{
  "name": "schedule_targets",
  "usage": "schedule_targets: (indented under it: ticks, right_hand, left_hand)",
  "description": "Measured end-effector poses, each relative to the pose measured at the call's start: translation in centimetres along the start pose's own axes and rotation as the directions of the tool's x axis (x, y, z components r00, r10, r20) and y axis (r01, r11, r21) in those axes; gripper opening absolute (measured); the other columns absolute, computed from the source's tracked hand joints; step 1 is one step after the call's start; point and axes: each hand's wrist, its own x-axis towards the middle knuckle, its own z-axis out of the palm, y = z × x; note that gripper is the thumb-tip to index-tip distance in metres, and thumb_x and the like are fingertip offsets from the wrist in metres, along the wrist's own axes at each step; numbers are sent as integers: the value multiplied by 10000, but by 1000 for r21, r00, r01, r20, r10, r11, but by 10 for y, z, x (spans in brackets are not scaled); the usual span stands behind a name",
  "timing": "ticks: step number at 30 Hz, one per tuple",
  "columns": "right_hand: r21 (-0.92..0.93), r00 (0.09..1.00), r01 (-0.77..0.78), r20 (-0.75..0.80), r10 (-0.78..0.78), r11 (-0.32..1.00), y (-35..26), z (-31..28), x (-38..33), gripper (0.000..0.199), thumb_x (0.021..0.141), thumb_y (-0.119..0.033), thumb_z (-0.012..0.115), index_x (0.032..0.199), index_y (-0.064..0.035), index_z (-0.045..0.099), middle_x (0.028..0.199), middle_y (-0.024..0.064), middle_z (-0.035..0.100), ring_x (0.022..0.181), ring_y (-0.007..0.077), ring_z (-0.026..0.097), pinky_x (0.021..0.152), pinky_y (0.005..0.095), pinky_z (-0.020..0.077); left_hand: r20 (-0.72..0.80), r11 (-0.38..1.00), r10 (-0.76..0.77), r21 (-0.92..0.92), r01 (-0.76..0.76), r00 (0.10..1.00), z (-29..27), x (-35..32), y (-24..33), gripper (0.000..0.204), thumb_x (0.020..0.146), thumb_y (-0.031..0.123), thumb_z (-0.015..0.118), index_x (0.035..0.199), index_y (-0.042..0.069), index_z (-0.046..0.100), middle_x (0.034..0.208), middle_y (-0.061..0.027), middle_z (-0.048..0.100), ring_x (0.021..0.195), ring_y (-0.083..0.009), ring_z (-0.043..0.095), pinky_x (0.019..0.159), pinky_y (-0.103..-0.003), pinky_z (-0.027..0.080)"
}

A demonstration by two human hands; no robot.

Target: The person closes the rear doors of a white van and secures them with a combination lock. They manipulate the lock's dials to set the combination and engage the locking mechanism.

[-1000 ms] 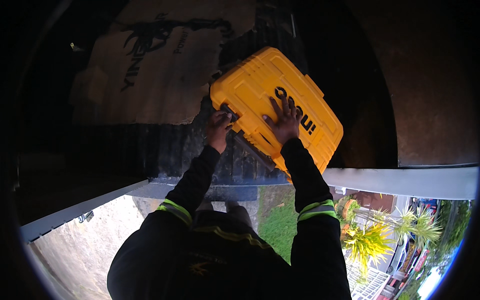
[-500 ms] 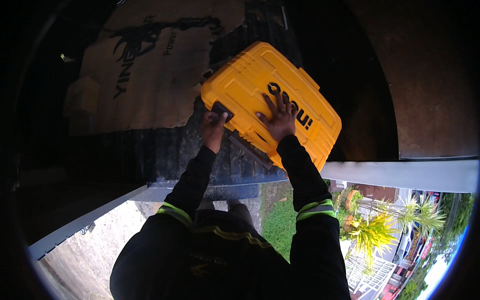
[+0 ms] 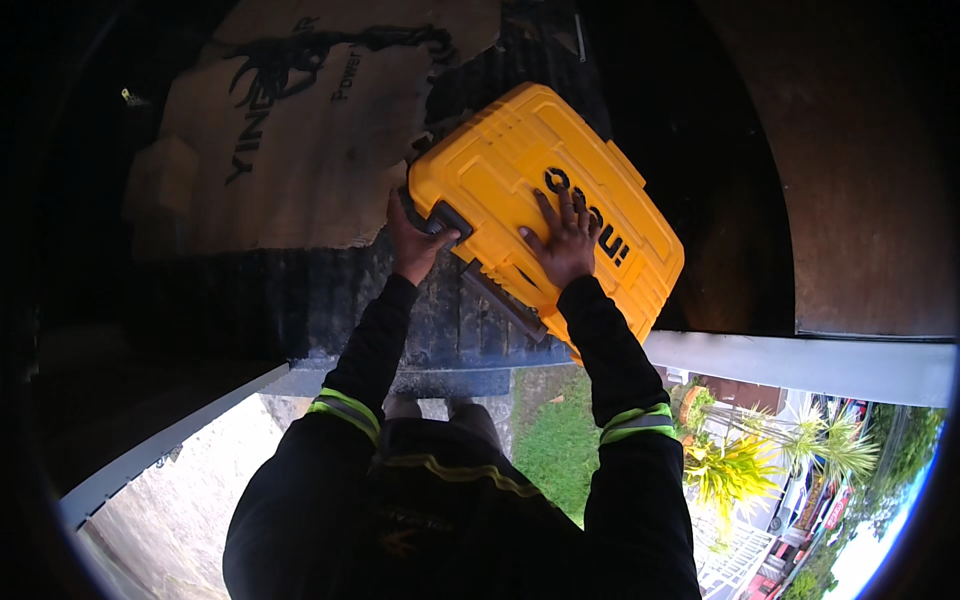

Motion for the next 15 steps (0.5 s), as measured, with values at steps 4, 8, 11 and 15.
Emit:
schedule_targets:
  ticks: [4,8,11,15]
  right_hand:
    - [-17,1000,8,-8,-8,1000,-1,0,0,704,993,-650,510,1596,-298,421,1710,150,258,1554,416,238,1222,636,156]
    - [-7,1000,9,-5,-9,1000,-1,-2,1,697,992,-645,517,1586,-289,440,1708,145,266,1548,416,250,1217,639,162]
    - [-1,1000,18,-21,-18,1000,-2,-2,1,688,990,-639,527,1573,-280,463,1703,143,280,1541,419,260,1211,640,172]
    - [24,1000,13,-14,-13,1000,-3,-3,-3,675,990,-628,535,1563,-274,480,1697,143,293,1536,422,270,1207,640,180]
  left_hand:
    - [297,974,9,-221,59,955,-10,29,6,1410,532,182,1032,1645,103,170,1596,-109,338,1485,-280,344,1228,-449,320]
    - [370,931,-4,-337,138,929,-9,34,2,1411,520,103,1021,1650,142,175,1583,-84,361,1487,-258,351,1225,-440,355]
    - [369,934,-23,-322,152,929,-10,32,3,1412,512,103,1023,1646,131,182,1569,-92,385,1481,-272,362,1221,-443,360]
    - [347,997,81,-31,-74,935,-18,32,12,1402,496,130,1032,1629,90,207,1560,-125,406,1466,-309,382,1217,-461,352]
